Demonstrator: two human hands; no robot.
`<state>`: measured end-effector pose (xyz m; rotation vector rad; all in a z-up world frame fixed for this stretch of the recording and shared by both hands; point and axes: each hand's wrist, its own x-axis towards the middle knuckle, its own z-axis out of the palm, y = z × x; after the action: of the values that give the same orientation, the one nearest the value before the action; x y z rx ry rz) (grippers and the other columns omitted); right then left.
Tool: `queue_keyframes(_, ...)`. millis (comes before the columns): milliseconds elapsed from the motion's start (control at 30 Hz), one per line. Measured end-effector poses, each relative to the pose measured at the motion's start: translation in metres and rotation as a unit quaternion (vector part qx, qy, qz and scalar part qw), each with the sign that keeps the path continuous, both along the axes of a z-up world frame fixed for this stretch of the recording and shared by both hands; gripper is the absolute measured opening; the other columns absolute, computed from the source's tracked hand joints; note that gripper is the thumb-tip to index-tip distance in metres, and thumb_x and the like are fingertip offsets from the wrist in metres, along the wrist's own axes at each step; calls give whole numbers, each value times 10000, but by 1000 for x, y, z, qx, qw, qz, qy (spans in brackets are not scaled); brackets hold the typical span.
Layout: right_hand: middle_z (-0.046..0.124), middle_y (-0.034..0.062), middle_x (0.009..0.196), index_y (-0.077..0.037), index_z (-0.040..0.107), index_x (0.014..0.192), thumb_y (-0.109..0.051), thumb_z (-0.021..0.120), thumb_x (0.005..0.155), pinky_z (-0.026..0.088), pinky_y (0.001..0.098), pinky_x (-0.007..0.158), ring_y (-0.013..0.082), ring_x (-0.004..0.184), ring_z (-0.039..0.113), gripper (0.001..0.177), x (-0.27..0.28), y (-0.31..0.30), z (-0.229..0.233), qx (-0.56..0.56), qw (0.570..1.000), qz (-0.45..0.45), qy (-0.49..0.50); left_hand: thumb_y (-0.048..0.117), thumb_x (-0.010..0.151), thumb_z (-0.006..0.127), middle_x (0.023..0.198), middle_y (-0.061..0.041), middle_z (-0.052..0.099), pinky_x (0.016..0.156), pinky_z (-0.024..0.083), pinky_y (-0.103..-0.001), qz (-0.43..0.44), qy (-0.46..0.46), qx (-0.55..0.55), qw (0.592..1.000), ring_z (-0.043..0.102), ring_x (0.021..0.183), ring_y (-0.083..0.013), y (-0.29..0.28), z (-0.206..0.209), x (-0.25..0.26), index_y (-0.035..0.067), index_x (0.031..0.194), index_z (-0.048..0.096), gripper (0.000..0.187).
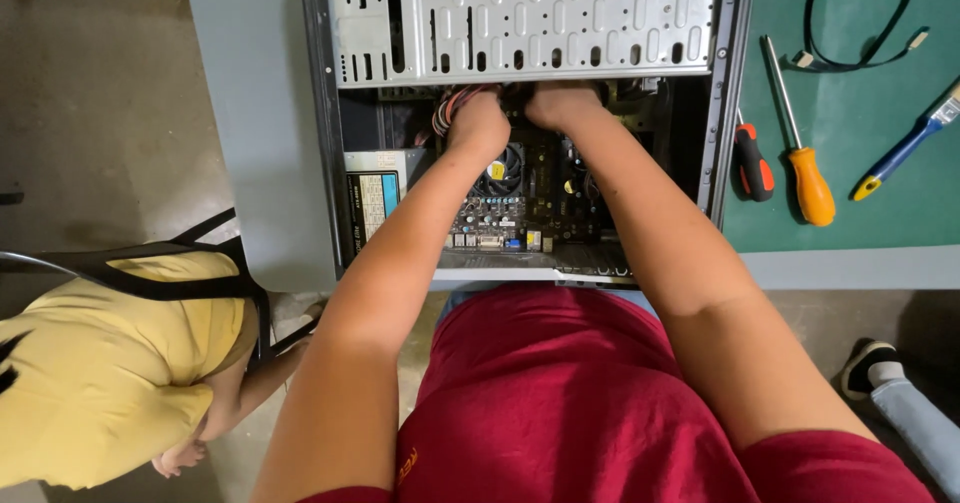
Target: The person works inside an open desktop computer case, using their hands to organize and connect various internal cables to the motherboard. They handle power and data cables, routing them around the CPU fan and other components.
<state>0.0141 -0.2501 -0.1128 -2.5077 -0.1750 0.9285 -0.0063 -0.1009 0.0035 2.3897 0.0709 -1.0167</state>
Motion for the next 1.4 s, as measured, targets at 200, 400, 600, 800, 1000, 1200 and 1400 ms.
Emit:
queue_keyframes(200, 691, 308, 1139, 93, 641, 1239, -212, 468, 956, 522, 606, 945, 495, 1125, 648, 450, -7, -6, 4, -4, 1000, 1, -27, 150, 1038, 419, 1380, -340, 577, 1173, 393, -574, 10, -5, 11, 1000, 472, 1372, -511, -4, 2, -2, -119, 1371, 575, 456)
queue_keyframes(400, 699, 299, 1096, 91, 632, 1236, -177, 489, 958, 541, 593, 915, 491, 1086, 662, 412, -9, -6, 8, -8, 999, 5, -54, 257, 1052, 414, 1271, -260, 676, 1090, 473, -570, 39, -29, 8, 999, 561, 1312, -452, -1, -31, -7, -26, 1285, 682, 454)
queue_keyframes(600, 710, 260, 1035, 53, 643, 1186, -193, 525, 940, 557, 568, 873, 467, 1032, 680, 368, -9, -12, -17, -6, 997, 2, -72, 298, 1039, 416, 1182, -178, 731, 1021, 535, -529, 37, -65, 20, 997, 627, 1247, -403, 7, -84, -8, 91, 1220, 722, 412)
queue_keyframes(800, 723, 189, 914, -25, 674, 1049, -258, 567, 914, 577, 530, 771, 422, 921, 708, 290, -8, -14, -41, 7, 995, -25, -92, 325, 1036, 512, 1055, -203, 754, 912, 594, -533, 26, -176, 20, 984, 696, 1115, -400, 0, -74, -10, 35, 1183, 738, 395)
queue_keyframes(1000, 723, 206, 863, -20, 707, 995, -255, 590, 920, 575, 500, 747, 399, 853, 706, 273, -12, -17, -58, 29, 994, -31, -105, 361, 985, 651, 1065, -252, 744, 927, 561, -502, 2, -196, -44, 980, 680, 1097, -416, 7, -117, 0, -28, 1059, 765, 412)
queue_keyframes(1200, 725, 258, 924, 22, 722, 1032, -293, 550, 926, 556, 542, 791, 437, 935, 698, 374, 1, -11, -48, 13, 997, -2, -81, 340, 984, 641, 1069, -249, 743, 927, 566, -507, -1, -180, -35, 983, 682, 1101, -416, 5, -105, 2, -29, 1075, 754, 396)
queue_keyframes(1400, 754, 210, 1026, 0, 748, 1058, -330, 462, 912, 553, 499, 866, 396, 1029, 695, 460, -4, -8, -39, -8, 1000, 10, -18, 314, 983, 630, 1073, -245, 741, 927, 573, -513, -6, -164, -24, 986, 685, 1106, -416, 4, -89, 4, -31, 1094, 741, 379)
